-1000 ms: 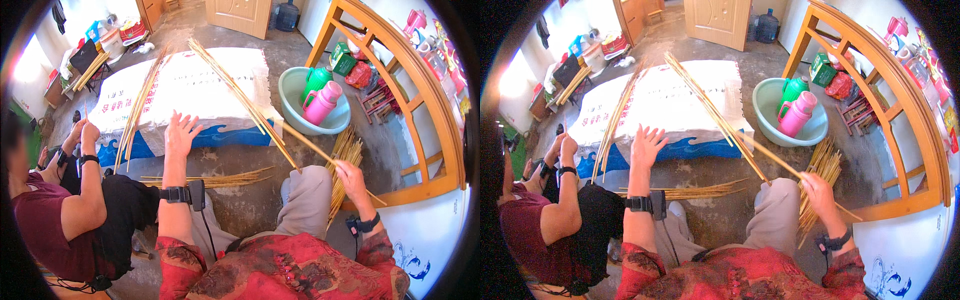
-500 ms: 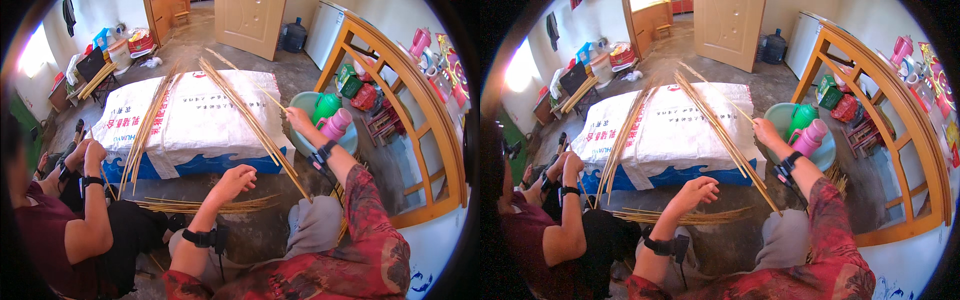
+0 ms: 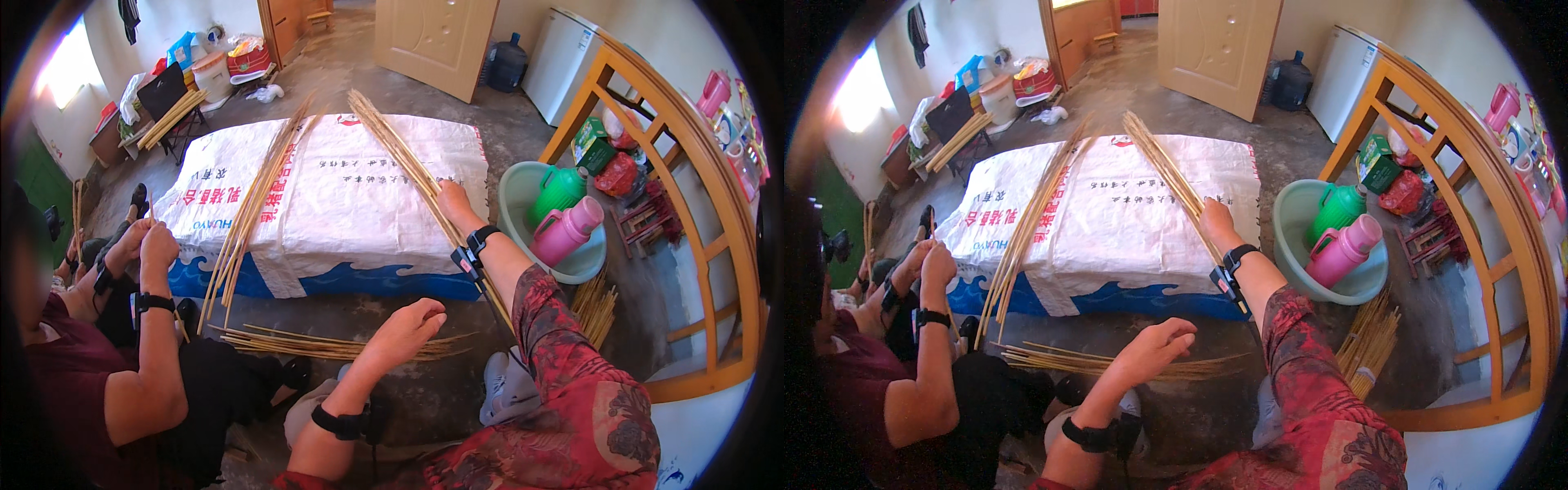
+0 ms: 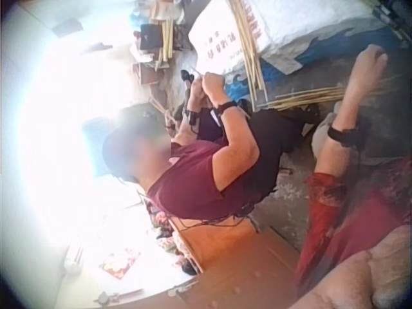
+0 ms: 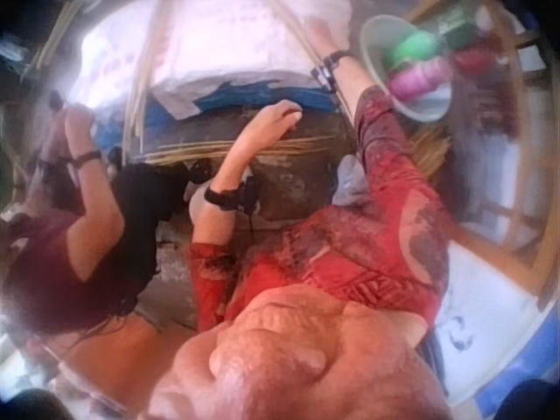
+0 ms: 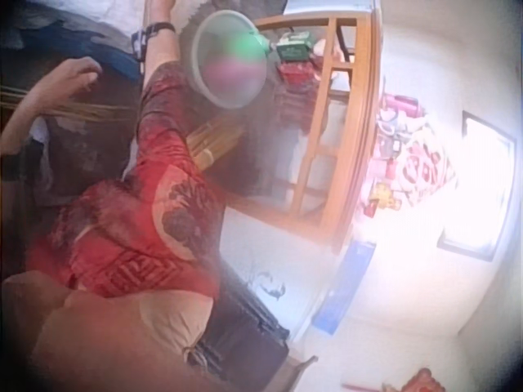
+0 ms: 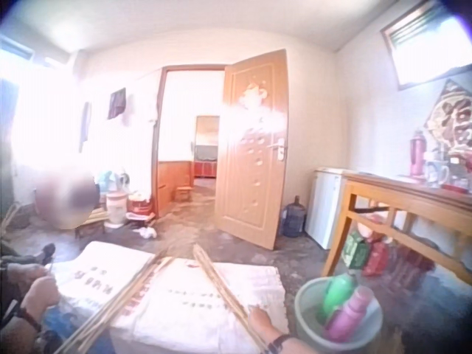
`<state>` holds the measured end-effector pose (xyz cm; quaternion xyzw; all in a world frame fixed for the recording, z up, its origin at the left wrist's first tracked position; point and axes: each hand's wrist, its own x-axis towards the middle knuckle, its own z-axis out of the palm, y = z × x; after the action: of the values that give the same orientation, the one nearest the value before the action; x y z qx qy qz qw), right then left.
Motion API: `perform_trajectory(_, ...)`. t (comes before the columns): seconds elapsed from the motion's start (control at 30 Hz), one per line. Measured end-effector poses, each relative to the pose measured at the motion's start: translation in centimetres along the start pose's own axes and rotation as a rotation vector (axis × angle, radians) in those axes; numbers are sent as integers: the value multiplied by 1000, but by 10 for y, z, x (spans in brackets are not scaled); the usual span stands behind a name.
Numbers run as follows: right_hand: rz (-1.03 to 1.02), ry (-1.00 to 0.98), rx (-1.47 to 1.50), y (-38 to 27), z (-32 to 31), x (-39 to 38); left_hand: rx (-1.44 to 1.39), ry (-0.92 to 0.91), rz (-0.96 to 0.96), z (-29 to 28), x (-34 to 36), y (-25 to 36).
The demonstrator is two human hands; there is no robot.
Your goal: The person weaves thin bamboo strips together by hand, interlacing several strips to build a structured frame.
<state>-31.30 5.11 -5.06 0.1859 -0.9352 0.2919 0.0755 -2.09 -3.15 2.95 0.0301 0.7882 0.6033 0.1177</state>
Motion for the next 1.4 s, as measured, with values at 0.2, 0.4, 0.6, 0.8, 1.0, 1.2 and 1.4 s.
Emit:
perform_trajectory(0.2, 13, -113, -211, -14, -15, -10, 44, 31, -48, -4, -3, 7)
perform_trajectory(0.4, -2, -83, -241, 1, -11, -5, -22, 21, -49, -5, -2, 8)
perform_trajectory(0.6, 6, -164, -169, 14, -6, -8, -59, 60, -47, -9, -2, 8)
perform_trajectory(0.8, -47, -152, -147, -2, -24, -14, -92, 119, -13, -13, -2, 4)
perform_trajectory(1.0, -358, -159, -72, -25, -43, -25, -251, 300, -24, -30, -1, 5)
perform_trajectory(1.2, -367, -517, 137, -91, -6, -112, -478, 489, 77, -51, -22, 7)
perform_trajectory(1.4, -388, -795, 15, -48, 59, -209, -615, 496, 145, -58, -30, 8)
